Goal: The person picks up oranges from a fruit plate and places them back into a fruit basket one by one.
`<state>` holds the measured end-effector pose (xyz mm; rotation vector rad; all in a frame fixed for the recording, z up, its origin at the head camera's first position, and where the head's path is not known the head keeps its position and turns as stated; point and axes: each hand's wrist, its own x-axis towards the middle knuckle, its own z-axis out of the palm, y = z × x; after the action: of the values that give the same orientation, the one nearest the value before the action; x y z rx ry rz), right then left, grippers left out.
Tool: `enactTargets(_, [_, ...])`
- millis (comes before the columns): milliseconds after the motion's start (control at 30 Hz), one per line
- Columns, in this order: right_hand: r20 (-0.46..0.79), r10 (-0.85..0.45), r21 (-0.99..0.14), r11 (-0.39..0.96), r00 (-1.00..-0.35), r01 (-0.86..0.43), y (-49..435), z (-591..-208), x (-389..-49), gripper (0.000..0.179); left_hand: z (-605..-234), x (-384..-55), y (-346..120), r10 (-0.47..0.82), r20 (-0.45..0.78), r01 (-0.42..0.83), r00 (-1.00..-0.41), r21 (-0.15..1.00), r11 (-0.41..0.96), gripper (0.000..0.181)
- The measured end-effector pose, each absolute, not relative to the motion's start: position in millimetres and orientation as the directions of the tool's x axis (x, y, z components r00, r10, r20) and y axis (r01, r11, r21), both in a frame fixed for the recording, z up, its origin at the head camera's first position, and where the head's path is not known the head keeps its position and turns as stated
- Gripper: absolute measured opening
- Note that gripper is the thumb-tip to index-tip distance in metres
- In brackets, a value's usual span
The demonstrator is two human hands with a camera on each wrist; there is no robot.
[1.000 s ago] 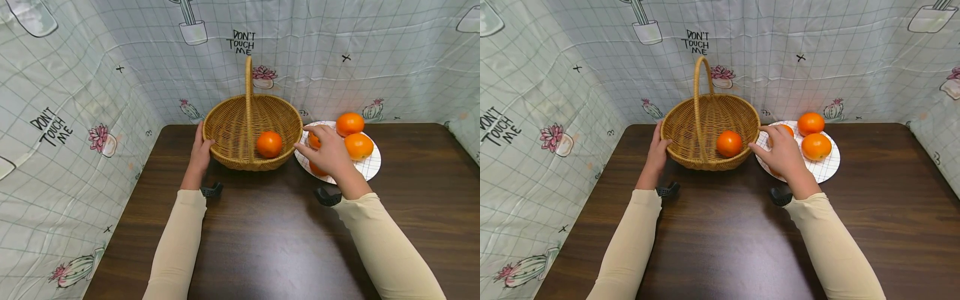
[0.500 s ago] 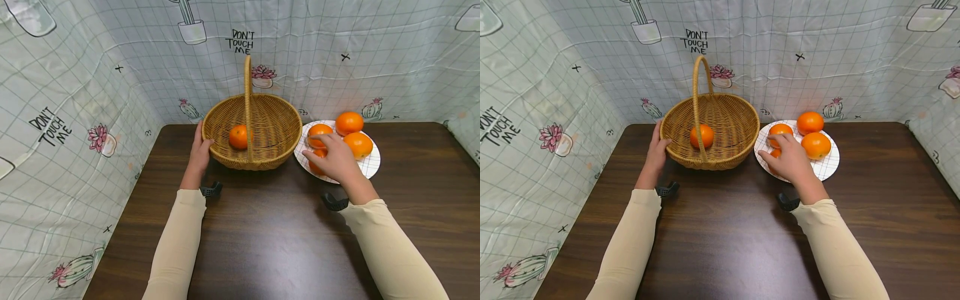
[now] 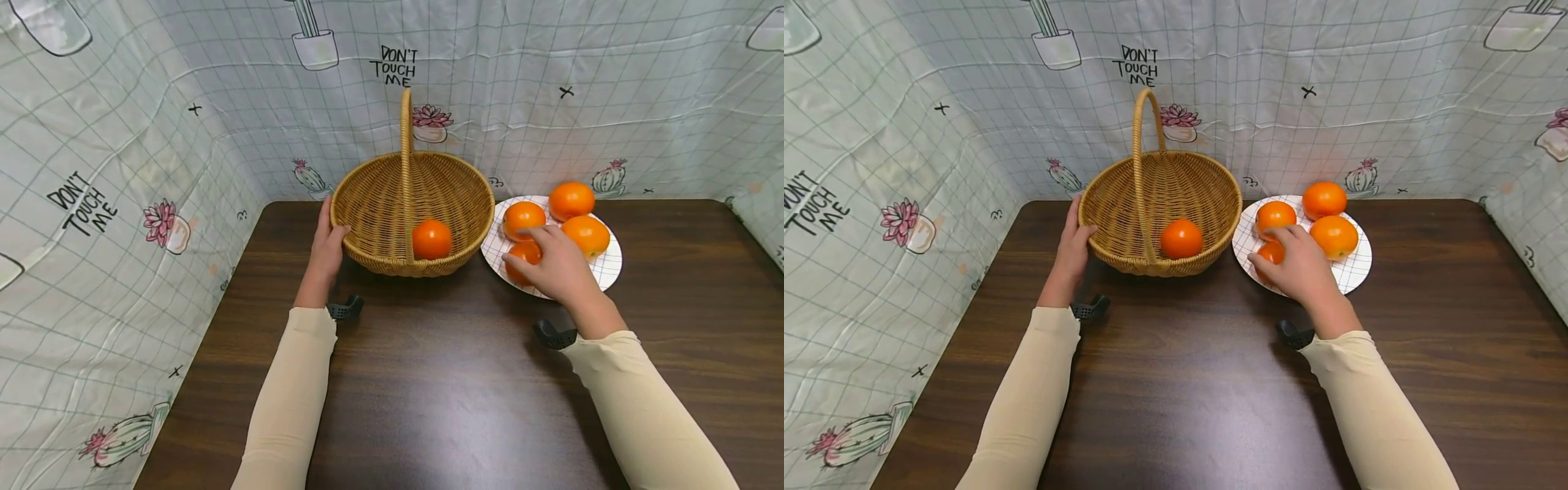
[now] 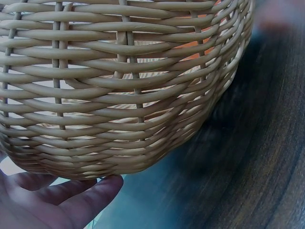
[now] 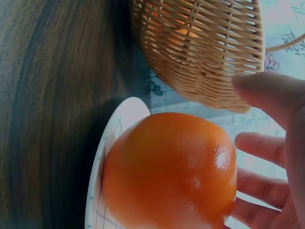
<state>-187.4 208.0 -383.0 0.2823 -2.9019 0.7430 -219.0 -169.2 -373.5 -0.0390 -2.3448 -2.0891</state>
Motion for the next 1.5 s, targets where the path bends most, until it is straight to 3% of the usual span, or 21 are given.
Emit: enactTargets(1500, [0.153, -0.193, -0.465, 0.852, -0.969, -0.243, 214.0, -397.3, -186.4, 0.062, -372.4, -219.7, -170.9, 0.031, -0.004, 0.0, -1.0, 0.993, 0.118, 0.071])
